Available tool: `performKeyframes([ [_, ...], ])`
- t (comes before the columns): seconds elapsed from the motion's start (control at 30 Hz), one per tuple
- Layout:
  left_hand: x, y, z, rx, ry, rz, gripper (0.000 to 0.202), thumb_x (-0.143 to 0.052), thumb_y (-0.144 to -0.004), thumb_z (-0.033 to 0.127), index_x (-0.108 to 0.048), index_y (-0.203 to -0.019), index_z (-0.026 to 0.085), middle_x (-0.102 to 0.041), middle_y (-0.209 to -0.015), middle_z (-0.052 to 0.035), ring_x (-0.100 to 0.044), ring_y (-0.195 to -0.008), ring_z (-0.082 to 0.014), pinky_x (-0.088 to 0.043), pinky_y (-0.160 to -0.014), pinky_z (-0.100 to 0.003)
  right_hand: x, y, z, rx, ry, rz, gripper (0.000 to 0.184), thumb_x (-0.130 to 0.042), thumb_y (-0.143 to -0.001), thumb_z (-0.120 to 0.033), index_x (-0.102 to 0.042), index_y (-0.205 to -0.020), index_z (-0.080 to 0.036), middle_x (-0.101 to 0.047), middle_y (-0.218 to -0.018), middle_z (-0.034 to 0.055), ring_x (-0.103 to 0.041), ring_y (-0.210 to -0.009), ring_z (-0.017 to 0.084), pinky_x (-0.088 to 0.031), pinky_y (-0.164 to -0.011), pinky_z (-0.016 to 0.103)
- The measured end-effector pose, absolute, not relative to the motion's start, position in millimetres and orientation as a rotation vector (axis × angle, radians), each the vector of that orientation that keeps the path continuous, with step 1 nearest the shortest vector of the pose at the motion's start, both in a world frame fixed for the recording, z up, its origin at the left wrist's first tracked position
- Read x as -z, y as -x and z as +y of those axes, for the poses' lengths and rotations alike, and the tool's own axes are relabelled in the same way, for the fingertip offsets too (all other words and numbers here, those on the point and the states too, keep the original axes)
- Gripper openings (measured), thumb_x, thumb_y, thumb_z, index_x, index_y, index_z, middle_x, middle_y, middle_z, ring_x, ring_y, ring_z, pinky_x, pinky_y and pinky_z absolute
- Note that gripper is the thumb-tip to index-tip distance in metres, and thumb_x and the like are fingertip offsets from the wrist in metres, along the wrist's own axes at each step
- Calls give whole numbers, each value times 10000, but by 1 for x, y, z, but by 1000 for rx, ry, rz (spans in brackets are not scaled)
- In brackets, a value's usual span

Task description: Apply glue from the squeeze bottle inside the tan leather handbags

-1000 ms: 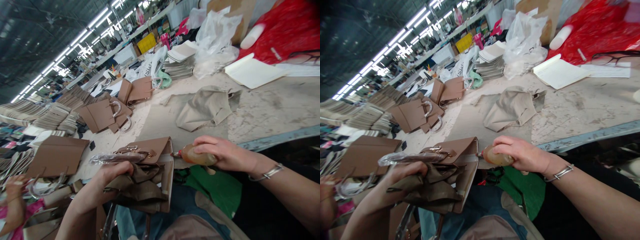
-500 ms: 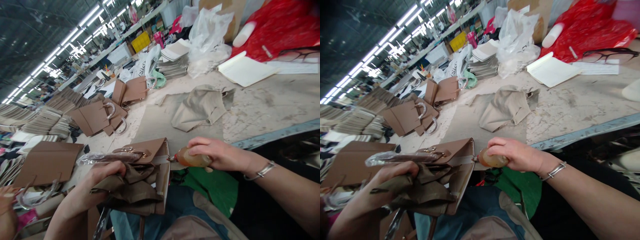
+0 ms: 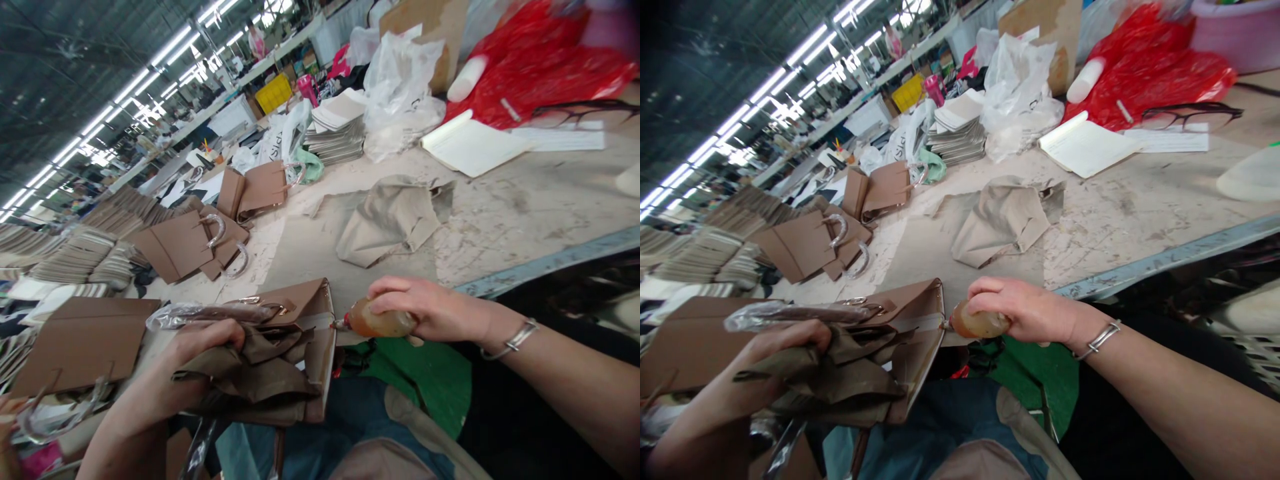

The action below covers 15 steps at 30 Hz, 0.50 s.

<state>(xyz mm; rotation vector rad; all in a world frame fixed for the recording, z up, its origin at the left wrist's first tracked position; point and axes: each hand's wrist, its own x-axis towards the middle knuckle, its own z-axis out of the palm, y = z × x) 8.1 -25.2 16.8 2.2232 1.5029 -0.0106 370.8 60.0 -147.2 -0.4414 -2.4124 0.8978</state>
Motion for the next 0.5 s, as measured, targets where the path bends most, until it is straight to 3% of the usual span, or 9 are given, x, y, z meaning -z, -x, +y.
performKeyframes([
  [0.23,-15,-3,-25,31,-2168,1526,127,-432,-772,110,-477,-741,225,-537,-679,55,-484,-619,-120,-385,-574,-222,157,-366,62,-897,467,-2353,572,-540,-690,38,-597,-1185,-242,-552,-1227,69,-582,-1068,195,-485,-892,289],
  [0.5,-16,-1,-26,76,-2160,1522,94,-454,-759,146,-502,-739,223,-564,-688,58,-504,-629,-114,-408,-592,-203,153,-372,65,-863,507,-2315,586,-537,-713,51,-587,-1218,-241,-537,-1266,77,-568,-1120,201,-471,-934,299],
])
